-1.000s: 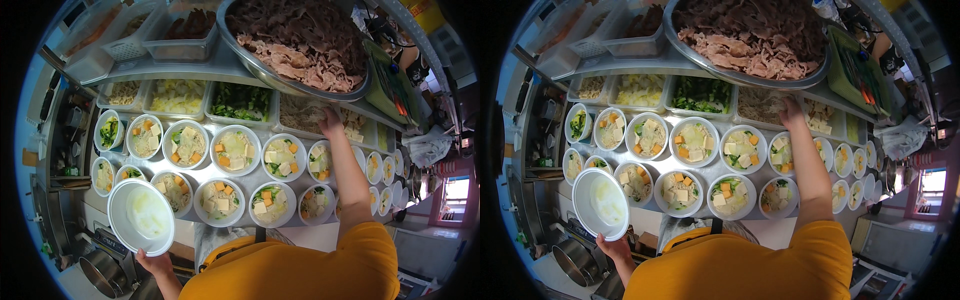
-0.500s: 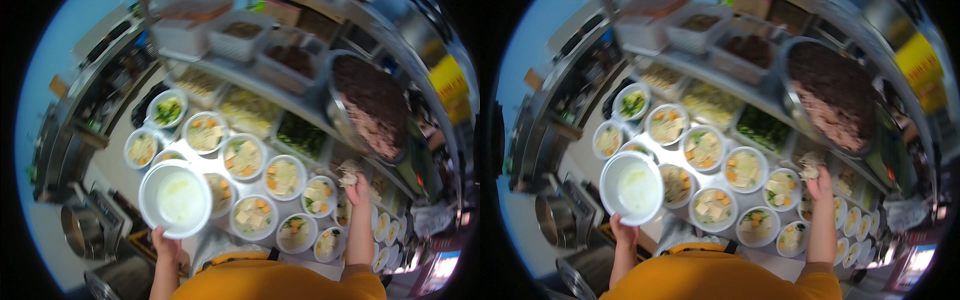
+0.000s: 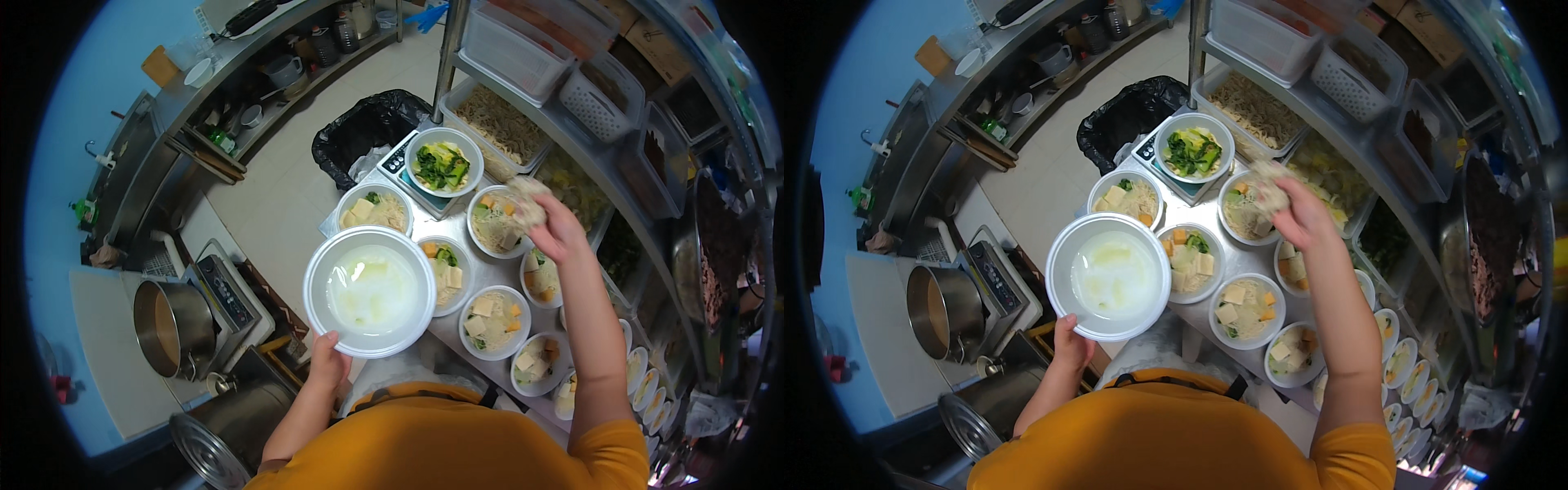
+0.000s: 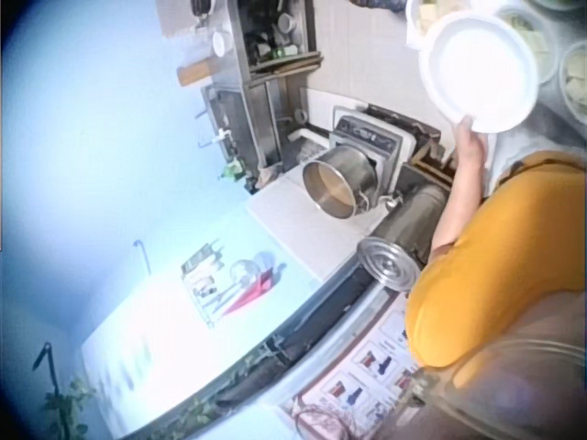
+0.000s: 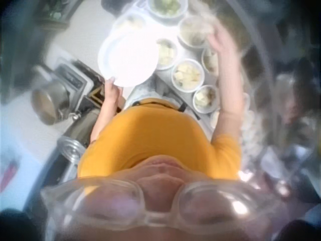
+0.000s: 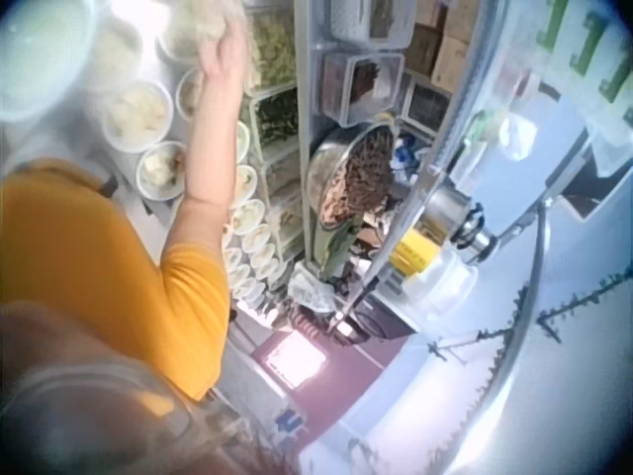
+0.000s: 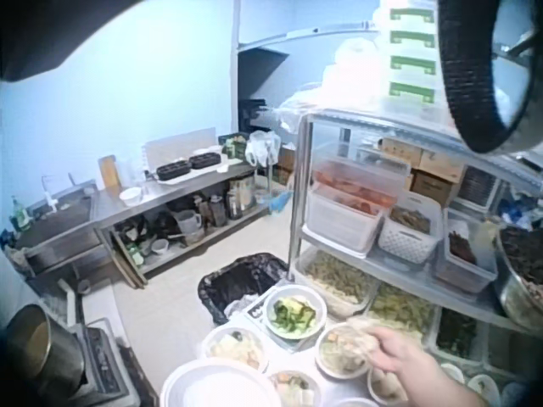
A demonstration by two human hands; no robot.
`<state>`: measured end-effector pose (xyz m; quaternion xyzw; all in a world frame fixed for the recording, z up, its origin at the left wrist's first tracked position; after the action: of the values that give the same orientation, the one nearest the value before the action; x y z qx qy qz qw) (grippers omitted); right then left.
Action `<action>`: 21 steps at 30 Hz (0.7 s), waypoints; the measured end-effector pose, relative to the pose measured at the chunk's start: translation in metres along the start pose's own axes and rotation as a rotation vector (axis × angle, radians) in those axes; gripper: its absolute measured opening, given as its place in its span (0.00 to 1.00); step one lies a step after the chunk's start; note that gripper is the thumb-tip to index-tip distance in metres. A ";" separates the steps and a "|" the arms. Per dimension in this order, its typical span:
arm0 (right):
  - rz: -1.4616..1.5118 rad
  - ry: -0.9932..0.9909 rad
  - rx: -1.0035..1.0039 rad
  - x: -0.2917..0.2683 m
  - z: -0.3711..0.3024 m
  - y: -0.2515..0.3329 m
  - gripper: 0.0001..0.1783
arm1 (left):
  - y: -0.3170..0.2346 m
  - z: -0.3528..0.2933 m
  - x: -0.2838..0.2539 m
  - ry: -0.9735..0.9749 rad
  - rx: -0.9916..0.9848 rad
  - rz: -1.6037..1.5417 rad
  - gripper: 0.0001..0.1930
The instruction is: The person assembles multiple bowls of food by adding noodles, tofu, vegetables, and meat from various containers. They use their hands to transfer ingredients into white bowls arranged on a counter.
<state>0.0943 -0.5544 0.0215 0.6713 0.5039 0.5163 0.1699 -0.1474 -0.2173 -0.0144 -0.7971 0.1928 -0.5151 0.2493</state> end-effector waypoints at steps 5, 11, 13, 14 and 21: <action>-0.127 -0.100 0.061 0.036 0.121 -0.029 0.14 | -0.053 0.029 -0.031 -0.016 0.053 0.002 0.39; -0.566 -0.133 0.145 0.067 0.155 -0.054 0.12 | -0.078 0.048 -0.077 -0.069 0.046 -0.051 0.38; -0.723 -0.198 0.084 0.056 0.166 -0.046 0.12 | -0.083 0.053 -0.077 -0.085 0.030 -0.060 0.37; -0.787 -0.235 0.044 0.049 0.173 -0.040 0.12 | -0.084 0.055 -0.077 -0.093 0.022 -0.064 0.37; -0.870 -0.100 0.163 0.052 0.207 -0.043 0.13 | -0.087 0.069 -0.081 -0.062 0.008 -0.053 0.37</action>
<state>0.2494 -0.4306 -0.0682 0.4321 0.7697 0.3223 0.3421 -0.1120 -0.0884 -0.0454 -0.8165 0.1617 -0.4974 0.2445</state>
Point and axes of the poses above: each hand's wrist, its own z-axis towards the middle knuckle, its own x-axis out of the palm, y = z × x, the point moved 9 cm from there along z, towards the middle knuckle, and after that the axes turned 14 degrees about -z, right-handed, at the moved point
